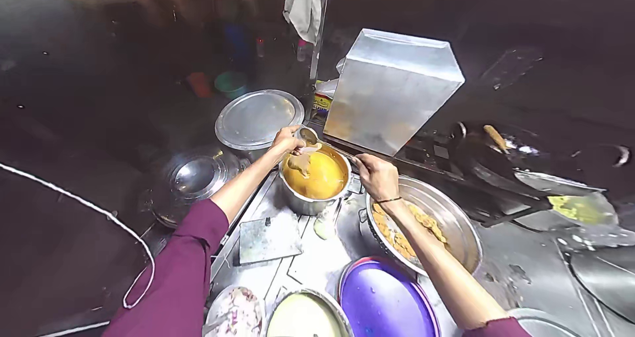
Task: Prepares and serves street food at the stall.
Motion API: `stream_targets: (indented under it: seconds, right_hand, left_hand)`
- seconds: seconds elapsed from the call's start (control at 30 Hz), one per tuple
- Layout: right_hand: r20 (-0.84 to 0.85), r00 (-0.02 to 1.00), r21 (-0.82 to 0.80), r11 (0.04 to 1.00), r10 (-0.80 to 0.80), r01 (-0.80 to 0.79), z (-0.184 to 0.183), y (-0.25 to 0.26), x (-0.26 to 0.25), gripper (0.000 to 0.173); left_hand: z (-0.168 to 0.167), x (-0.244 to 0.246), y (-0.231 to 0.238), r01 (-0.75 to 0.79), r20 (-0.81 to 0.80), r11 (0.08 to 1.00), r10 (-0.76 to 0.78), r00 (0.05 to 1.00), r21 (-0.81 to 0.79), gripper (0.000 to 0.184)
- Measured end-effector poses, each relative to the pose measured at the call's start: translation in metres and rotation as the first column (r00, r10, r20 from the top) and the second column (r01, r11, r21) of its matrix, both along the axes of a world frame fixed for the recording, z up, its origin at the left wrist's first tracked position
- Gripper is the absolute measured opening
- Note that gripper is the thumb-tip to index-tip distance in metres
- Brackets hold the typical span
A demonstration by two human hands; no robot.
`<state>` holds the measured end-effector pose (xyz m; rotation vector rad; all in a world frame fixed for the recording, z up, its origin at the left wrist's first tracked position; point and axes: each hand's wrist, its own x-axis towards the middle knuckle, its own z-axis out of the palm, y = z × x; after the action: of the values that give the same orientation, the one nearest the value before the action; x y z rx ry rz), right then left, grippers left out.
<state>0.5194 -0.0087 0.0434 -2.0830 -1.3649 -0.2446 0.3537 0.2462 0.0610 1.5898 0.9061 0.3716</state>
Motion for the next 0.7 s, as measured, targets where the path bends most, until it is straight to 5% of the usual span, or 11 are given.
stream_targets:
  seconds: [0.07, 0.17, 0.23, 0.33, 0.5, 0.57, 0.7]
  right_hand:
    - [-0.336, 0.941, 0.055, 0.997, -0.039, 0.062, -0.011, 0.002, 0.005, 0.027]
    - [-0.797, 0.602, 0.096, 0.974, -0.047, 0.204, -0.038, 0.015, 0.013, 0.023]
    - [-0.796, 0.576, -0.033, 0.963, -0.187, 0.267, -0.065, 0.024, 0.02, 0.027]
    - [-0.509, 0.767, -0.339, 0.91, -0.391, 0.239, -0.098, 0.038, 0.019, 0.034]
    - [-0.202, 0.918, -0.63, 0.763, -0.342, 0.146, -0.119, 0.065, -0.017, 0.039]
    - [-0.314, 0.86, -0.646, 0.754, -0.403, 0.117, -0.125, 0.074, -0.02, 0.039]
    - [-0.727, 0.466, -0.489, 0.857, -0.504, 0.164, -0.151, 0.072, -0.011, 0.032]
  left_hand:
    - [-0.003, -0.001, 0.003, -0.019, 0.003, 1.0, 0.019, 1.0, 0.001, 0.086]
    - [-0.003, -0.01, 0.005, -0.03, -0.001, 0.999, 0.03, 1.0, 0.035, 0.085]
    - [-0.006, -0.015, 0.009, -0.042, -0.003, 0.998, 0.042, 0.999, 0.05, 0.087]
    - [-0.006, -0.022, 0.016, -0.05, -0.015, 0.996, 0.051, 0.999, 0.078, 0.083]
    - [-0.007, -0.028, 0.024, -0.06, -0.048, 0.992, 0.066, 0.997, 0.115, 0.082]
    - [-0.009, -0.031, 0.025, -0.059, -0.066, 0.99, 0.067, 0.996, 0.127, 0.082]
    - [-0.017, -0.038, 0.029, -0.06, -0.09, 0.986, 0.075, 0.993, 0.158, 0.083]
